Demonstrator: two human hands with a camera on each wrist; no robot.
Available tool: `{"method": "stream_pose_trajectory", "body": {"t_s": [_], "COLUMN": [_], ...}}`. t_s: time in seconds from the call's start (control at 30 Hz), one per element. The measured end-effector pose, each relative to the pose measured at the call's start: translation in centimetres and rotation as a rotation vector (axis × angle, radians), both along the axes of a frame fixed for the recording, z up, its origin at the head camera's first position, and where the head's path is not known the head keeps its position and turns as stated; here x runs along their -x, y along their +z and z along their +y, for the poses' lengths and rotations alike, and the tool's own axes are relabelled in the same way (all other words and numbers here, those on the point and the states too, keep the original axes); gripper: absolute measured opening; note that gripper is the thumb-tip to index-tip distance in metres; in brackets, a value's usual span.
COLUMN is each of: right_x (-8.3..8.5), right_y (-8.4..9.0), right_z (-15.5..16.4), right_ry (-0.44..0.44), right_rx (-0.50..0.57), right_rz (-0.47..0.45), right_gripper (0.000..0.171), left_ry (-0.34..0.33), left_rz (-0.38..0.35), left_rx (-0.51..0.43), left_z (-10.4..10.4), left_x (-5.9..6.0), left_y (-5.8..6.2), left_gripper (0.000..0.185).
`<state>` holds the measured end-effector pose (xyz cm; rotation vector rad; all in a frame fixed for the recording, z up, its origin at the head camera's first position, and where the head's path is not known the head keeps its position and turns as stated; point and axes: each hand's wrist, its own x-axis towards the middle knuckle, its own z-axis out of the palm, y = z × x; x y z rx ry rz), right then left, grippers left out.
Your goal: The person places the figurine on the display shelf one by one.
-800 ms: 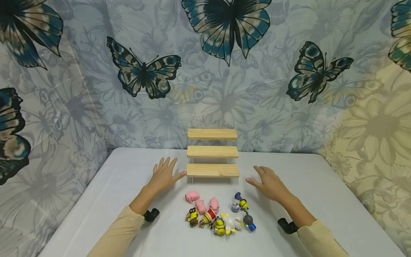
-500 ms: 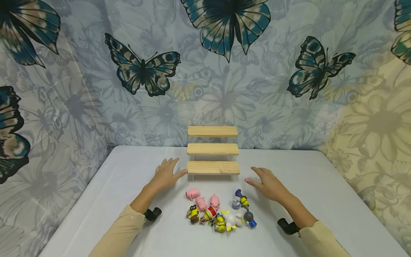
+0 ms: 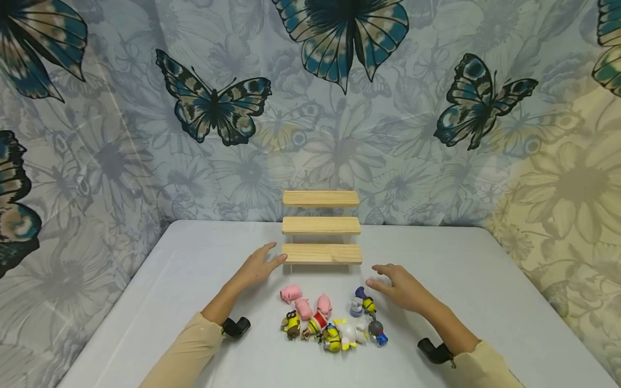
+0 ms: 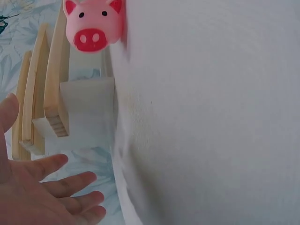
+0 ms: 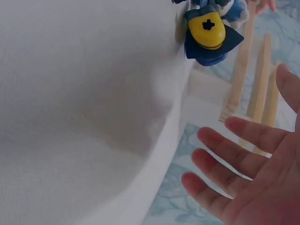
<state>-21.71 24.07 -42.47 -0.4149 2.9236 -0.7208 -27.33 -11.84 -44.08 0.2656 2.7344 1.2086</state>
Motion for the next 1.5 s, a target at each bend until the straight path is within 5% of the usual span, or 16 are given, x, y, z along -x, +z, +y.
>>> {"method": "stream_pose_trajectory", "body": {"t_s": [0.57, 1.0, 1.5], "right_x": [-1.2, -0.9, -1.1], "right_y": [-0.6, -0.6, -1.5], "right_z": [-0.4, 0.0, -1.2], "right_ry": [0.056, 0.148, 0.062], "right_rx": [0.046, 0.023, 0.035], "right_rz": [-0.134, -0.144, -0.099], "right_gripper": [0.048, 0.028, 0.018], "left_ry": [0.042, 0.127, 0.200], "left_rz": [-0.024, -0.035, -0.080], "left_rx": [-0.096, -0.226, -0.333], "left_z": [1.2, 2.1, 1.7], "left_x": [0.2, 0.5, 0.5], "left_y": [-0.9, -0.8, -1.4], "left_gripper": [0.059, 0.049, 0.040]}}
